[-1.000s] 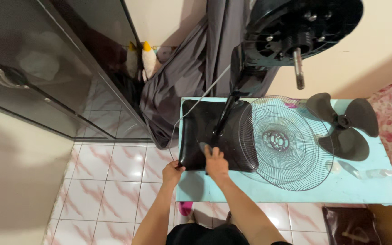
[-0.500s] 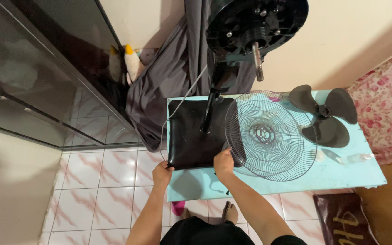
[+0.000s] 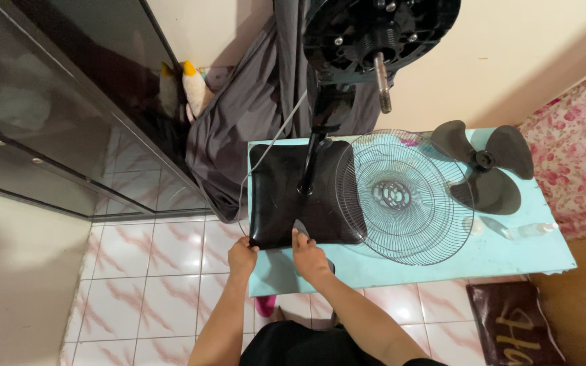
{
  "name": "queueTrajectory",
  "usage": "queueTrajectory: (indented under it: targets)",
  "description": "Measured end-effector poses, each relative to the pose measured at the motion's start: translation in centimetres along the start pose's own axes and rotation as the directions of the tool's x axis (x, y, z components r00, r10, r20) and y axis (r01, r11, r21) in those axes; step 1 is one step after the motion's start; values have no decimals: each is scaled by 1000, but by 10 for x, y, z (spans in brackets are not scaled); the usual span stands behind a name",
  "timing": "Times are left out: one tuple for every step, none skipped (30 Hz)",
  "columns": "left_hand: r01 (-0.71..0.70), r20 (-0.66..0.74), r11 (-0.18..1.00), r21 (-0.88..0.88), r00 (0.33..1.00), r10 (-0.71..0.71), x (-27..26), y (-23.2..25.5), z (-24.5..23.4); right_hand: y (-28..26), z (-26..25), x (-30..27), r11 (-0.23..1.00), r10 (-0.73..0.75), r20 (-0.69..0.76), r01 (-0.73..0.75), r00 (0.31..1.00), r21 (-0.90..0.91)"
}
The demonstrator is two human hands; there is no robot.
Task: The person assembles a standing fan by attaching the front wire cage to the motor housing, then securing the fan blades to the central hub. The person uses a cloth to wipe the fan base and cage during the process.
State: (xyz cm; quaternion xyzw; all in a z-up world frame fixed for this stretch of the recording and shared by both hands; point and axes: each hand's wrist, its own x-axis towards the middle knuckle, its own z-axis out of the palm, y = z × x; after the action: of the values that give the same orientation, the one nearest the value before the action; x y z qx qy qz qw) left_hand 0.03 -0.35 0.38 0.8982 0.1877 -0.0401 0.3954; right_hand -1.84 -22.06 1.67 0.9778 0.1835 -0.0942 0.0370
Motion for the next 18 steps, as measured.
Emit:
queueTrajectory:
  targets:
    - [4,-2,1000,6,1000,-4,-1,0,1,5,1,-4,1000,19,-23,-19,1000,-23]
    - [7,1,1000,7,1000,-7,-2,0,1,14,4,-9,998,37,-46,-39,998,-46]
    - [10,2,1000,9,1000,-10,0,1,0,25,7,-13,996,53,-71,-58,996,-68]
    - [12,3,1000,11,1000,-12,0,1,-1,37,10,-19,993,95,-100,-101,990,-58]
    - [22,5,999,24,1000,-22,0,1,-1,50,14,-26,989,136,-129,-143,982,-46]
    - [31,7,999,38,999,-31,-1,1,-1,61,17,-33,982,178,-157,-185,972,-33]
    - [39,6,998,49,999,-39,0,2,-1,71,19,-39,973,224,-130,-229,966,-25]
    - [46,1,998,43,999,-46,1,2,0,81,20,-45,962,269,-102,-273,958,-18]
    - [52,-2,998,39,999,-52,0,2,0,87,21,-51,948,317,-74,-318,946,-11]
    - [57,-6,998,35,998,-57,0,1,1,91,22,-55,940,339,-40,-340,940,-12]
    - [48,-11,998,28,999,-48,1,2,2,95,22,-59,933,359,-8,-359,933,-17]
    - [40,-17,999,22,999,-39,2,2,3,97,23,-61,925,379,24,-379,925,-22]
    - [33,-21,999,18,999,-32,1,1,3,95,24,-62,915,403,11,-403,915,5]
    - [31,-24,999,26,999,-30,-1,-1,3,91,25,-62,904,427,-2,-427,904,33]
    - [27,-30,999,30,999,-26,-2,0,3,91,25,-59,892,450,-19,-448,893,59]
    - [23,-36,999,34,999,-22,-2,1,3,88,24,-53,886,451,-17,-446,892,129]
    - [34,-24,998,50,999,-33,-2,1,3,82,21,-48,875,453,-13,-442,891,199]
    - [44,-12,997,66,999,-44,-1,2,3,77,19,-43,859,455,-8,-436,891,269]
